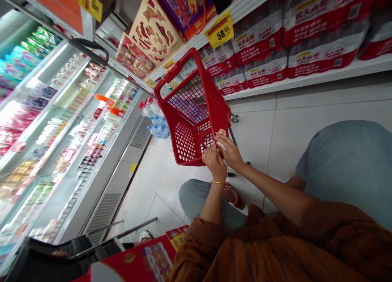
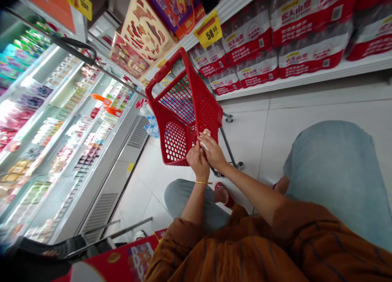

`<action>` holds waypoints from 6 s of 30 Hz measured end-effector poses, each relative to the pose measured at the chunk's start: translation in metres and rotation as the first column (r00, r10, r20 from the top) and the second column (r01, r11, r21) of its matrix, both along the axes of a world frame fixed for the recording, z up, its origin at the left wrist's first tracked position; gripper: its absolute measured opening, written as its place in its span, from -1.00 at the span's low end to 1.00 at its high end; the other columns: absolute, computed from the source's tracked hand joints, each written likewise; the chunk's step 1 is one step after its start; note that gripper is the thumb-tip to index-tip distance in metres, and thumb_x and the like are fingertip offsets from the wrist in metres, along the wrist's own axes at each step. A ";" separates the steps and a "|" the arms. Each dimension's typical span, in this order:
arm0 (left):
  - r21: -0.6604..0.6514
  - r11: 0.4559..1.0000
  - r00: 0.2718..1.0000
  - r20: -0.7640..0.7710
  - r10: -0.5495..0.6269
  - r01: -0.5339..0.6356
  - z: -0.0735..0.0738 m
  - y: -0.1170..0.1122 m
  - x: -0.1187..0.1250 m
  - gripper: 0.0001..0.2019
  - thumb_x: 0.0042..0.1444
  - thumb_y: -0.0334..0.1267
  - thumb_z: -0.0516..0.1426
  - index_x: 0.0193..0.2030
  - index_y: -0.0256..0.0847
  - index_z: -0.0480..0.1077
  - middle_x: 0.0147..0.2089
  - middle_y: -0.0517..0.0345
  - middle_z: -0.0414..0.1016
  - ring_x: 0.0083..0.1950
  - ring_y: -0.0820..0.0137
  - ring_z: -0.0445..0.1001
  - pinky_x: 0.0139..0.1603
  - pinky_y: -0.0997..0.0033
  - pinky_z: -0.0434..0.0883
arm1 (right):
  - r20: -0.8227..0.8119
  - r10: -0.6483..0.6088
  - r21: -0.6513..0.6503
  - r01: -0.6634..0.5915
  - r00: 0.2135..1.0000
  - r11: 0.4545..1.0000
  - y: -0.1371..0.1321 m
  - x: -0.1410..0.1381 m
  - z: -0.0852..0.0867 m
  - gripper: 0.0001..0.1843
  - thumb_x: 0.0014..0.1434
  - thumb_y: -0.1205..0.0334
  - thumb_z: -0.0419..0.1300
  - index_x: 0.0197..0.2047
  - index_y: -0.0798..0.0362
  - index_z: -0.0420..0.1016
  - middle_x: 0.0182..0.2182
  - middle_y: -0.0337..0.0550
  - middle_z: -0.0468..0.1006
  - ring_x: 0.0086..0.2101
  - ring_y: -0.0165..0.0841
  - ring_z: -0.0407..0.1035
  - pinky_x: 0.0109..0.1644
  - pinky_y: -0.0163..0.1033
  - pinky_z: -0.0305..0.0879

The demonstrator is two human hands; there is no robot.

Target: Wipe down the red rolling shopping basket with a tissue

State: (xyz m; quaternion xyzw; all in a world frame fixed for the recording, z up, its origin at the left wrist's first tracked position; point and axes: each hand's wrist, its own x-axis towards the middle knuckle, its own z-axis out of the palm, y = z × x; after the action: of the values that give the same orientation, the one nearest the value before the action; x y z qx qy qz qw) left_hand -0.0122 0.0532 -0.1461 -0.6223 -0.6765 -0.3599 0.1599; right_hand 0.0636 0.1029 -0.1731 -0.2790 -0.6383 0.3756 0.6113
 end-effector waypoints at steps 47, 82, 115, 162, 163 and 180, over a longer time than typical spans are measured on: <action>-0.030 1.000 0.996 -0.086 -0.011 0.009 0.012 -0.043 -0.049 -0.59 0.23 -0.38 -0.06 0.21 -0.30 0.27 0.13 -0.17 0.45 0.15 0.25 0.40 0.19 0.05 0.31 | 0.478 0.156 0.297 -0.326 0.865 0.898 0.030 -0.006 0.030 -0.55 0.27 0.42 -0.06 0.16 -0.02 0.37 0.21 0.00 0.33 0.32 -0.21 -0.02 0.33 0.16 0.09; 0.142 0.984 0.970 -0.203 0.134 -0.107 -0.018 -0.032 -0.051 -0.56 0.23 -0.50 -0.06 0.24 -0.29 0.22 -0.07 -0.07 0.53 -0.10 0.27 0.45 0.02 0.14 0.38 | 0.523 -0.071 0.510 -0.246 0.849 0.824 0.082 -0.015 0.012 -0.59 0.31 0.39 -0.01 0.17 -0.08 0.35 0.17 0.00 0.38 0.33 -0.20 -0.11 0.30 0.26 0.02; 0.044 0.993 0.983 -0.142 0.115 -0.110 -0.009 -0.037 -0.047 -0.56 0.27 -0.38 -0.13 0.27 -0.33 0.23 0.05 -0.18 0.50 -0.05 0.25 0.42 0.05 0.17 0.30 | 0.357 -0.003 0.407 -0.153 0.934 0.901 0.041 -0.031 0.009 -0.57 0.30 0.43 -0.09 0.13 -0.05 0.38 0.20 -0.05 0.35 0.35 -0.25 -0.18 0.34 0.20 0.04; -0.139 0.981 0.961 -0.222 -0.164 0.135 0.023 -0.041 -0.076 -0.53 0.27 -0.41 -0.11 0.32 -0.31 0.12 0.21 -0.21 0.37 0.28 0.24 0.29 0.22 0.12 0.30 | 0.109 -0.045 0.131 0.030 0.993 0.991 -0.026 -0.048 0.003 -0.62 0.32 0.23 0.01 0.17 0.01 0.34 0.31 -0.02 0.16 0.32 -0.19 -0.03 0.34 0.07 0.12; -0.166 0.975 0.955 -0.231 -0.187 0.151 0.023 -0.040 -0.075 -0.51 0.27 -0.41 -0.12 0.35 -0.31 0.07 0.25 -0.22 0.32 0.31 0.25 0.24 0.24 0.12 0.29 | 0.103 -0.040 0.119 0.028 0.994 0.993 -0.030 -0.050 -0.002 -0.60 0.32 0.24 -0.01 0.20 0.01 0.31 0.32 -0.02 0.12 0.32 -0.19 -0.03 0.35 0.08 0.11; -0.073 0.986 0.926 -0.361 0.114 -0.150 -0.003 -0.038 -0.060 -0.58 0.29 -0.28 -0.11 0.23 -0.23 0.31 0.27 -0.21 0.30 0.11 0.18 0.41 0.10 0.10 0.29 | 0.176 0.029 0.113 -0.050 0.984 0.992 -0.037 -0.069 -0.072 -0.47 0.36 0.32 -0.10 0.37 -0.08 -0.01 0.37 -0.16 0.00 0.36 -0.29 -0.35 0.39 0.12 -0.04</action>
State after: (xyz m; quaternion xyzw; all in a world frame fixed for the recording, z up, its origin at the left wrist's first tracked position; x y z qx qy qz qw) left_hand -0.0720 0.0152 -0.1491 -0.6371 -0.6939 -0.1961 0.2723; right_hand -0.0056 0.0658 -0.2450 -0.2618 -0.7155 0.3238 0.5609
